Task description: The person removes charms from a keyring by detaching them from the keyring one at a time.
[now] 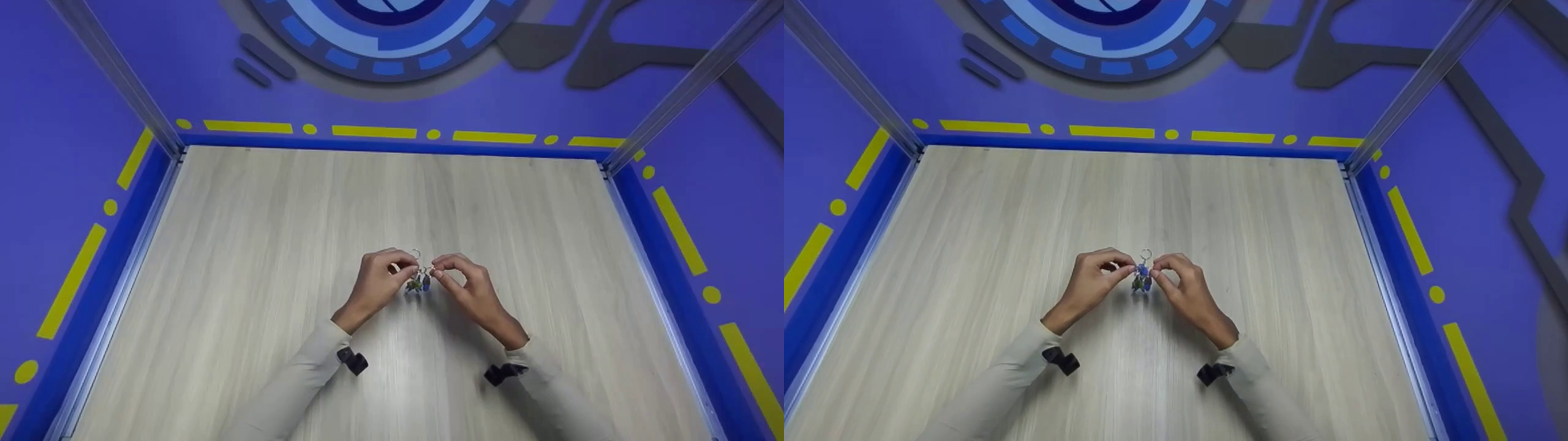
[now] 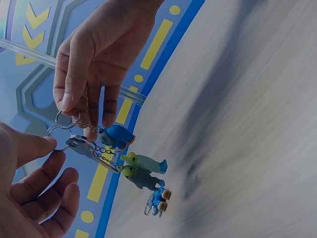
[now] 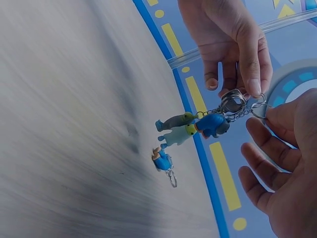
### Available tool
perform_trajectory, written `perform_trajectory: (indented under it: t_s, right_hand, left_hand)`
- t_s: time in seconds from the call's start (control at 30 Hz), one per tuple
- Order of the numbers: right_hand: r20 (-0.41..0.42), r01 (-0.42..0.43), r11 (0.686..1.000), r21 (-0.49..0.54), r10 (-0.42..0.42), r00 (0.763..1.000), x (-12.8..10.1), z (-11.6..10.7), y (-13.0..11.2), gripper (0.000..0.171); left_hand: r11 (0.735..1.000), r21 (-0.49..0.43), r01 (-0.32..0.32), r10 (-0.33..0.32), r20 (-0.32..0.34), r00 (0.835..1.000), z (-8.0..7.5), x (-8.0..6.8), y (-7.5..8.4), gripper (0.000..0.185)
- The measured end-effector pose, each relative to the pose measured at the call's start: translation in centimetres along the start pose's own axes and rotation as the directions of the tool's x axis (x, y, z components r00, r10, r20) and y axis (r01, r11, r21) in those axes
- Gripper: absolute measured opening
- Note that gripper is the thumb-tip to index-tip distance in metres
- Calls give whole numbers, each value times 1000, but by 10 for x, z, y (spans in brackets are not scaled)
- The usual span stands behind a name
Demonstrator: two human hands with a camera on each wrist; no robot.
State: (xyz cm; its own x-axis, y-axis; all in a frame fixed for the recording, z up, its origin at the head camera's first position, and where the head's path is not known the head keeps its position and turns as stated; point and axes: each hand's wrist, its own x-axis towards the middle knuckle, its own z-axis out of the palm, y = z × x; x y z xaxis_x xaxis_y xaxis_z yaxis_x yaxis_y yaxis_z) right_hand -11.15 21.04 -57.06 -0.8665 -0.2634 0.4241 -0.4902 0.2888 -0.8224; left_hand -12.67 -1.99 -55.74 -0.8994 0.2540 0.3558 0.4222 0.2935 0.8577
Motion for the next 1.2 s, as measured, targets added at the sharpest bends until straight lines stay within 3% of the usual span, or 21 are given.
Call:
perform_trajectory:
  t_s: [0.23, 0.5, 0.83, 1.2]
  right_hand:
    - [5, -14, 1000, -19, 14, 1000, -1, 1, 1, 10]
    - [17, -25, 1000, -16, 25, 1000, -3, 5, 3, 4]
    - [48, 5, 999, -43, -3, 999, -10, 7, 12, 7]
    - [38, -125, 984, -129, 130, 991, -21, -12, 28, 7]
  left_hand:
    - [1000, -18, -17, 16, -21, 1000, 1, 1, -1, 9]
    - [1000, -16, -17, 16, -22, 1000, 0, 1, -2, 9]
    - [999, -30, -24, 24, -27, 999, -1, 2, -2, 6]
    - [1000, -31, 0, 0, -27, 1000, -8, -2, -2, 9]
